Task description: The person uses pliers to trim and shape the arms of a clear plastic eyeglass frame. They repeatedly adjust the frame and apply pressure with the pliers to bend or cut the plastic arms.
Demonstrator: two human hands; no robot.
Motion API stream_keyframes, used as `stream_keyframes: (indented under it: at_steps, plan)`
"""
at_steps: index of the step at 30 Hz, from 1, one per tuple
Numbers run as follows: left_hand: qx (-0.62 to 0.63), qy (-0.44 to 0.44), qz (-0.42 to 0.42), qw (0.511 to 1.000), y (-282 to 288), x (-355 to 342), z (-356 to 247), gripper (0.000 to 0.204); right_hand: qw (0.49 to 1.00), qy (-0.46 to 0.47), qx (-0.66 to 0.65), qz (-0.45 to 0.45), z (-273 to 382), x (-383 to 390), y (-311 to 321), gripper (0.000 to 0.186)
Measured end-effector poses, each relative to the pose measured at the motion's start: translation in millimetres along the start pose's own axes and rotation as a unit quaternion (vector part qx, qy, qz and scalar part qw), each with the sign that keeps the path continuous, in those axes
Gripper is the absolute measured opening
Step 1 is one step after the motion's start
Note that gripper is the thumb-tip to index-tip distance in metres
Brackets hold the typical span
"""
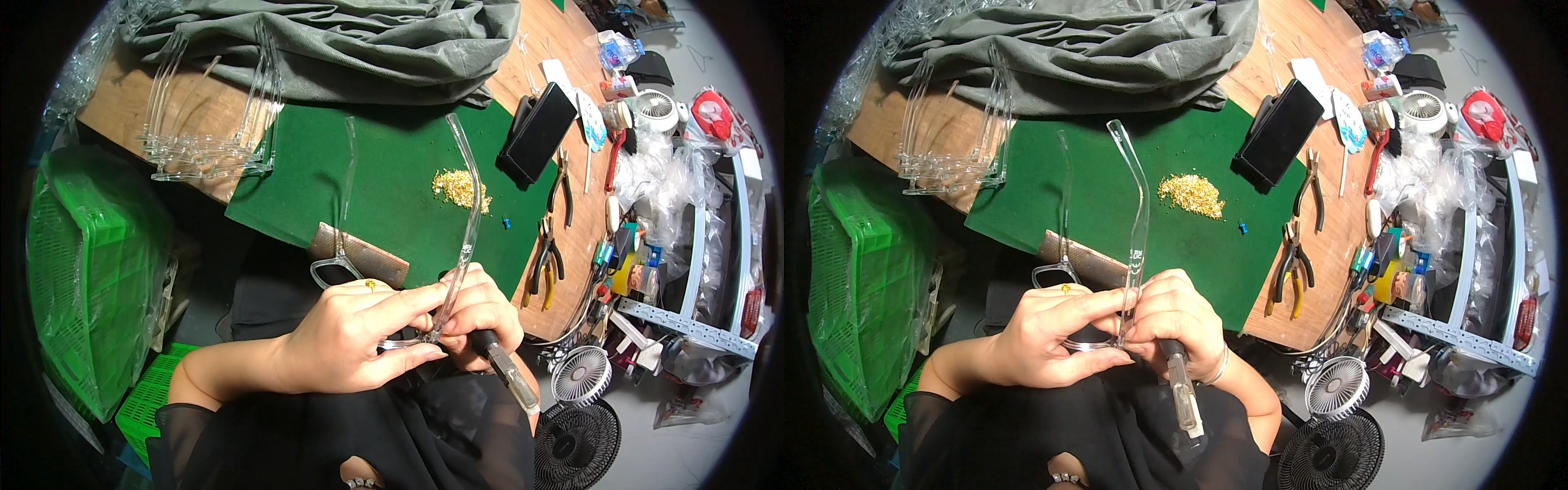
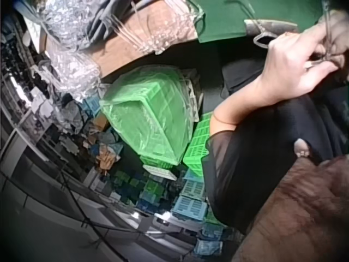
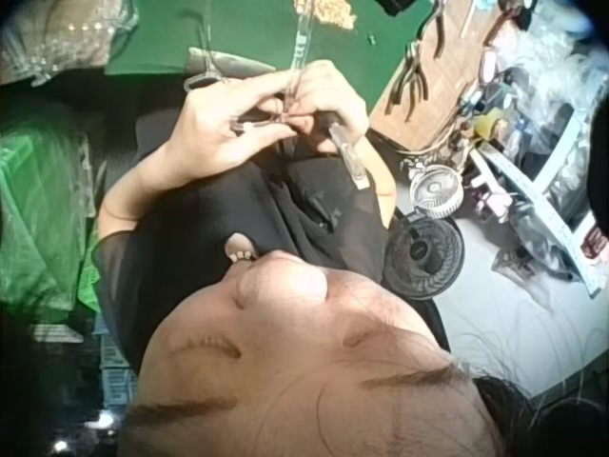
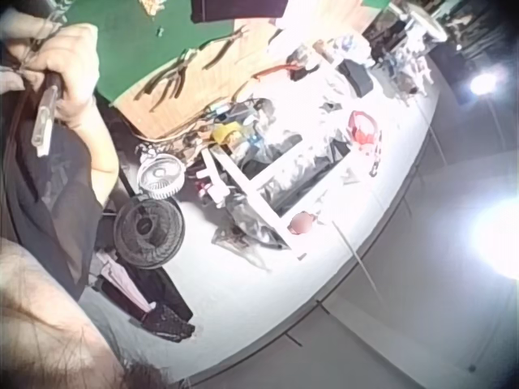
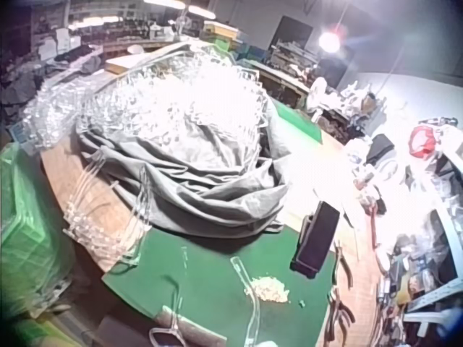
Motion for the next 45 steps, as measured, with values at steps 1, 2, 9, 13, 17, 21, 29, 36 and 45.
stream_keyframes:
  at_steps: [1,2,9,13,17,21,29,36,45]
  plan:
    - [0.001,-0.001,0.001,1.000,0.0,-0.2,0.1,0.056,1.000,0.001,0.005,0.003,0.2,-0.1,0.1,0.016]
    - [-0.001,-0.001,0.006,1.000,0.0,-0.6,0.2,0.056,1.000,0.001,0.010,0.006,0.4,-0.5,0.5,0.016]
    - [-0.027,-0.014,0.010,0.999,-1.3,2.1,1.7,0.056,0.995,0.022,0.097,0.030,5.2,0.5,-0.7,0.018]
    - [-0.017,-0.013,0.005,1.000,-0.9,0.5,1.3,0.056,0.995,0.022,0.094,0.013,5.1,5.0,-0.3,0.019]
    - [-0.011,-0.009,0.005,1.000,-0.2,-0.9,0.7,0.055,0.998,0.011,0.069,0.004,3.7,3.7,-0.9,0.019]
    - [-0.007,-0.012,0.004,1.000,0.0,-0.4,1.2,0.056,0.999,0.006,0.048,-0.005,2.6,3.0,-1.2,0.019]
    - [0.003,-0.004,0.014,1.000,-1.4,-0.1,3.1,0.056,0.999,0.006,0.044,0.014,2.6,2.5,0.6,0.019]
    - [-0.003,-0.008,0.010,1.000,-1.7,0.0,3.3,0.056,0.996,0.008,0.086,0.036,5.9,2.1,1.5,0.020]
    - [-0.007,-0.012,0.021,1.000,-0.7,-0.5,1.8,0.057,0.996,-0.009,0.078,-0.044,7.0,10.2,-3.4,0.019]
Point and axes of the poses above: each hand's wrist, its own x-axis away from the middle knuckle, its own y-axis out of the back of the hand, z = x × y, the point moved 4 cm from there along -x, towards the middle knuckle, and after that the axes turned 3 degrees about -y, right-handed, at the moved point
